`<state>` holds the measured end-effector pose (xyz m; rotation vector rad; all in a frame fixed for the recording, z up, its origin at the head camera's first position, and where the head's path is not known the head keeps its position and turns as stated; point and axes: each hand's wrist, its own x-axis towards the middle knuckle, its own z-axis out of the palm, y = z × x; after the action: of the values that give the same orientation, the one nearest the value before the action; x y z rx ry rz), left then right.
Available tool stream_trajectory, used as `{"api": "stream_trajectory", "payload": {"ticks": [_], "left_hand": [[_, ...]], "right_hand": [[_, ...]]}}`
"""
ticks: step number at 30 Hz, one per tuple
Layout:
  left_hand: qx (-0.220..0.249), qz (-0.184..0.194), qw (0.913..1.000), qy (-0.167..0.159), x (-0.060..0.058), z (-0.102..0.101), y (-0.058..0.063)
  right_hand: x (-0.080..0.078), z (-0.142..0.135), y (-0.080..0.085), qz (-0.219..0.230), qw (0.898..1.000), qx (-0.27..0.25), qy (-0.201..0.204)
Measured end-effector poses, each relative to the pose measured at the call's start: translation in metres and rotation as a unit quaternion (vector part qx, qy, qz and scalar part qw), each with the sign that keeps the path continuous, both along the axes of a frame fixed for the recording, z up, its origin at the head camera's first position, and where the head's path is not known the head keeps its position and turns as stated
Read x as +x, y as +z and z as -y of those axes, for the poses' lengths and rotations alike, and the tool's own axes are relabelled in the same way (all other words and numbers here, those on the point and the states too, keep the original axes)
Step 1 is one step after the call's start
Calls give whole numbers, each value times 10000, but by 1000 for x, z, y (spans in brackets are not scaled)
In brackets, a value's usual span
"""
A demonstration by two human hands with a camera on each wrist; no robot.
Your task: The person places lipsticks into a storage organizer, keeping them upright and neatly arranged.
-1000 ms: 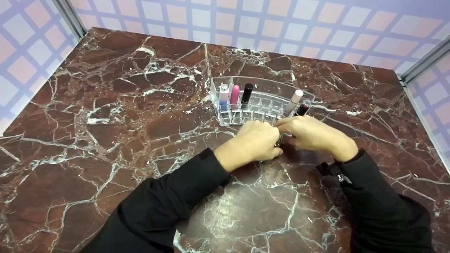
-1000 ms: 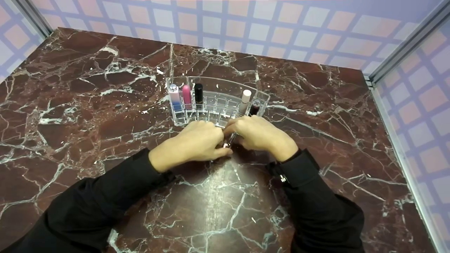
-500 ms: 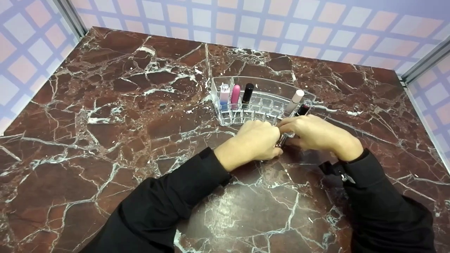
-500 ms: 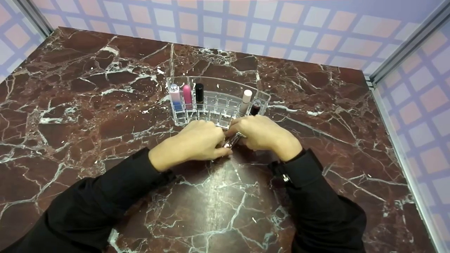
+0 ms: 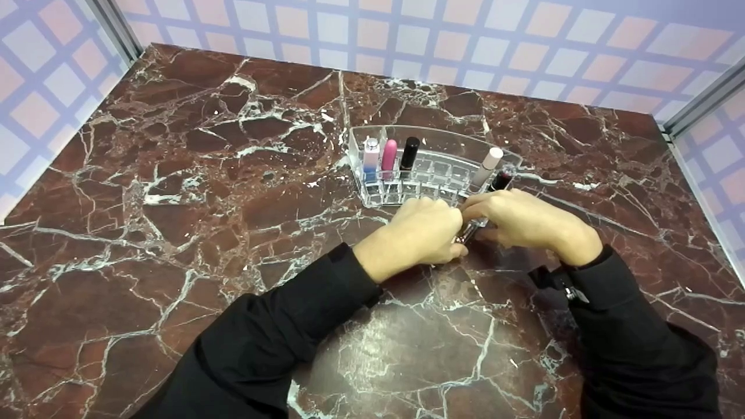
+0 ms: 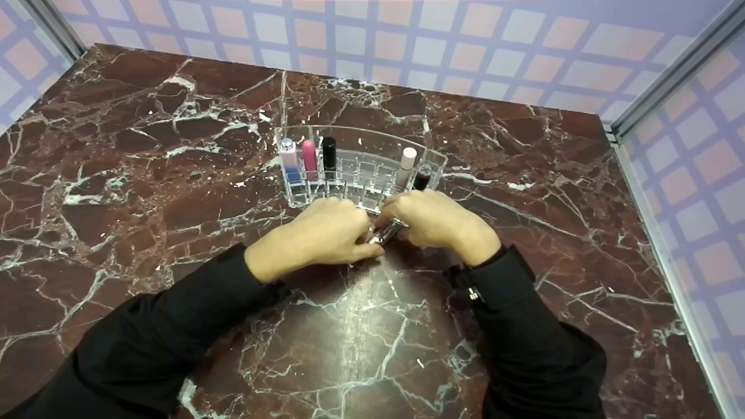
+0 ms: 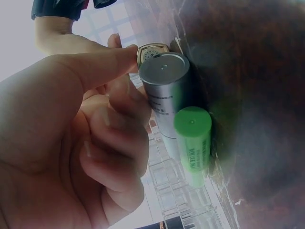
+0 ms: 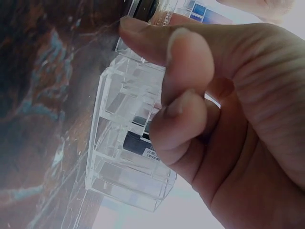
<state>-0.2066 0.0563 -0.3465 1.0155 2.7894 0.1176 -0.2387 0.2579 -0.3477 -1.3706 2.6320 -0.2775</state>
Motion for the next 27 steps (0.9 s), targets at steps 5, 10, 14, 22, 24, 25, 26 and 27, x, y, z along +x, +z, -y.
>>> {"api": "stream_trajectory", "payload": {"ticks": [5, 10, 14, 22, 24, 25, 26, 27], "left_hand": [[42, 36, 10000, -26, 0, 1, -1], [40, -10, 9999, -110, -1, 2, -1], [22, -2, 9999, -162, -1, 1, -1], [31, 21, 9998, -179, -2, 0, -1], [44, 21, 9998, -185, -2, 0, -2], [47, 18, 9998, -193, -2, 0, -2], [51, 15, 9998, -199, -1, 0, -2], [57, 15, 9998, -204, -2, 0, -2]], "right_hand": [[-1, 0, -1, -43, 10000, -44, 28], [-1, 1, -2, -129, 9998, -92, 85], [0, 1, -2, -141, 9998, -92, 102], [0, 0, -1, -54, 9998, -127, 110], [0, 0, 0, -21, 9998, -144, 106], [0, 0, 0, 4, 9998, -151, 99], [0, 0, 0, 28, 9998, -152, 90], [0, 0, 0, 43, 9998, -154, 75]]}}
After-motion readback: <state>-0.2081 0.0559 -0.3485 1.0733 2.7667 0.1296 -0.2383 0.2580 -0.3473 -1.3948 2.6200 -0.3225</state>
